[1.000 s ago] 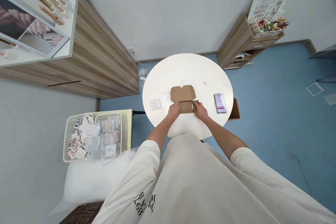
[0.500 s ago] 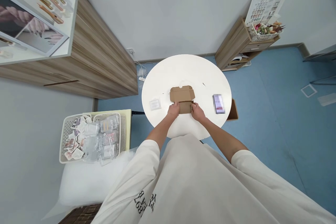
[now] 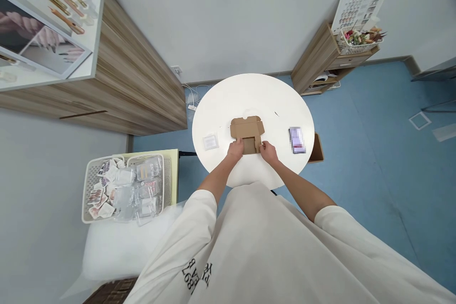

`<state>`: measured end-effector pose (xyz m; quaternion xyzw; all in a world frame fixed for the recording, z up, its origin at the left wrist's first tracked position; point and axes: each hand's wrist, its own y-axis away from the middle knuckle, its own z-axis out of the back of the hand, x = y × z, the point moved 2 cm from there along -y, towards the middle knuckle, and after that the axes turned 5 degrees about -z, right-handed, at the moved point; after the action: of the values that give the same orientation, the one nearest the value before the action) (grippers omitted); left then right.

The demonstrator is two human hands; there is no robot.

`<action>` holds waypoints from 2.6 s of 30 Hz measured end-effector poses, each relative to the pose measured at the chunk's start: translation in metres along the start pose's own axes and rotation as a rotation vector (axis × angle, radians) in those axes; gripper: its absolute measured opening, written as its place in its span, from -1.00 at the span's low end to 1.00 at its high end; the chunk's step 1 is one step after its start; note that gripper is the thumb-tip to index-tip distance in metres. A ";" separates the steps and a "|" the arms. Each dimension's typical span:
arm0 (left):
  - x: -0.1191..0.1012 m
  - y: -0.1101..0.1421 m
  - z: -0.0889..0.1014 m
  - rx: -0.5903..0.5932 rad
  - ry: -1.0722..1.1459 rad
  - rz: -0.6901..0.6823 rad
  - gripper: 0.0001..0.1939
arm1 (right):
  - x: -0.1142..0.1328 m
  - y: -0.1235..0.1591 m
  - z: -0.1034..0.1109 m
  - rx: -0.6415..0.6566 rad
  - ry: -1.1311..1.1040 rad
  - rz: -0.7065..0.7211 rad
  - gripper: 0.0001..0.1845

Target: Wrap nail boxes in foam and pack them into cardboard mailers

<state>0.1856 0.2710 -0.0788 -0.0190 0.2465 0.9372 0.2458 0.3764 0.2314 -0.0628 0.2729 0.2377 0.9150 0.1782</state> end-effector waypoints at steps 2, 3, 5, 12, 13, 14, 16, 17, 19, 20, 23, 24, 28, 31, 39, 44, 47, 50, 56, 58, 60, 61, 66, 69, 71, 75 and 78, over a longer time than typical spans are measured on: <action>0.000 0.001 0.000 0.001 -0.004 0.001 -0.10 | -0.002 -0.004 0.000 0.023 0.001 -0.050 -0.54; -0.001 0.001 0.000 0.000 -0.007 0.001 -0.10 | -0.002 -0.006 0.000 0.032 0.015 -0.061 -0.56; -0.001 0.001 0.000 -0.001 -0.008 0.003 -0.09 | -0.003 -0.010 0.001 0.044 0.055 -0.074 -0.59; 0.000 -0.004 -0.002 0.021 0.002 0.010 -0.07 | 0.000 -0.027 -0.002 0.040 0.221 -0.095 -0.59; 0.000 -0.004 -0.002 0.023 0.004 0.011 -0.07 | -0.001 -0.029 -0.003 0.046 0.234 -0.096 -0.57; 0.000 -0.004 -0.002 0.023 0.006 0.011 -0.07 | -0.001 -0.031 -0.003 0.050 0.247 -0.096 -0.56; 0.000 -0.004 -0.002 0.023 0.011 0.008 -0.06 | -0.002 -0.034 -0.004 0.055 0.271 -0.090 -0.55; 0.000 -0.004 -0.001 0.024 0.011 0.005 -0.05 | -0.003 -0.034 -0.004 0.057 0.281 -0.086 -0.54; 0.000 -0.004 -0.001 0.030 0.007 0.001 -0.04 | -0.004 -0.035 -0.005 0.064 0.298 -0.078 -0.55; 0.000 -0.004 -0.001 0.033 0.003 0.000 -0.03 | -0.004 -0.036 -0.005 0.068 0.307 -0.074 -0.56; 0.000 -0.004 -0.001 0.037 -0.008 0.003 -0.01 | -0.002 -0.036 -0.004 0.073 0.340 -0.056 -0.58; 0.000 -0.004 -0.001 0.037 -0.011 0.003 -0.01 | -0.001 -0.036 -0.004 0.075 0.354 -0.050 -0.59; 0.001 -0.005 -0.002 0.027 -0.009 0.003 -0.03 | 0.006 -0.035 -0.002 0.075 0.413 -0.044 -0.62; 0.001 -0.005 -0.004 0.022 0.000 0.002 -0.03 | 0.008 -0.035 -0.001 0.080 0.441 -0.044 -0.63; 0.004 -0.006 -0.009 0.005 0.030 0.006 -0.02 | 0.008 -0.038 -0.005 0.071 0.472 -0.055 -0.65; 0.004 -0.007 -0.011 -0.007 0.050 0.012 -0.01 | 0.010 -0.040 -0.009 0.052 0.461 -0.086 -0.67; 0.004 -0.007 -0.010 -0.016 0.070 0.006 -0.03 | 0.005 -0.038 -0.009 0.059 0.456 -0.055 -0.66; 0.004 -0.005 -0.006 -0.008 0.079 -0.002 -0.04 | -0.003 -0.034 -0.005 0.105 0.424 0.000 -0.67; 0.003 0.000 0.004 0.007 0.058 -0.010 -0.07 | -0.005 -0.028 -0.001 0.088 0.344 -0.085 -0.73; 0.002 0.001 0.005 0.000 0.060 -0.015 -0.09 | 0.000 -0.027 -0.003 0.062 0.359 -0.116 -0.75; 0.001 0.001 0.004 -0.009 0.062 -0.015 -0.09 | 0.007 -0.026 -0.006 0.034 0.376 -0.122 -0.76; 0.001 0.000 0.003 -0.012 0.060 -0.014 -0.09 | 0.010 -0.026 -0.007 0.024 0.382 -0.122 -0.75; 0.001 -0.005 -0.005 -0.016 0.038 -0.013 -0.08 | 0.017 -0.024 -0.009 0.017 0.385 -0.144 -0.74; 0.002 -0.007 -0.008 -0.027 0.036 -0.014 -0.07 | 0.015 -0.021 -0.006 0.029 0.396 -0.136 -0.75; 0.002 -0.006 -0.009 -0.030 0.037 -0.012 -0.08 | 0.012 -0.018 -0.003 0.035 0.400 -0.098 -0.73; 0.002 -0.004 -0.006 -0.023 0.057 -0.007 -0.11 | 0.012 -0.013 0.003 -0.011 0.417 0.098 -0.51; 0.003 -0.002 -0.004 -0.023 0.083 -0.010 -0.10 | 0.016 -0.014 0.001 0.027 0.519 0.264 -0.13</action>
<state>0.1833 0.2721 -0.0842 -0.0620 0.2454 0.9372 0.2399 0.3672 0.2505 -0.0623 0.0608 0.2497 0.9663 -0.0129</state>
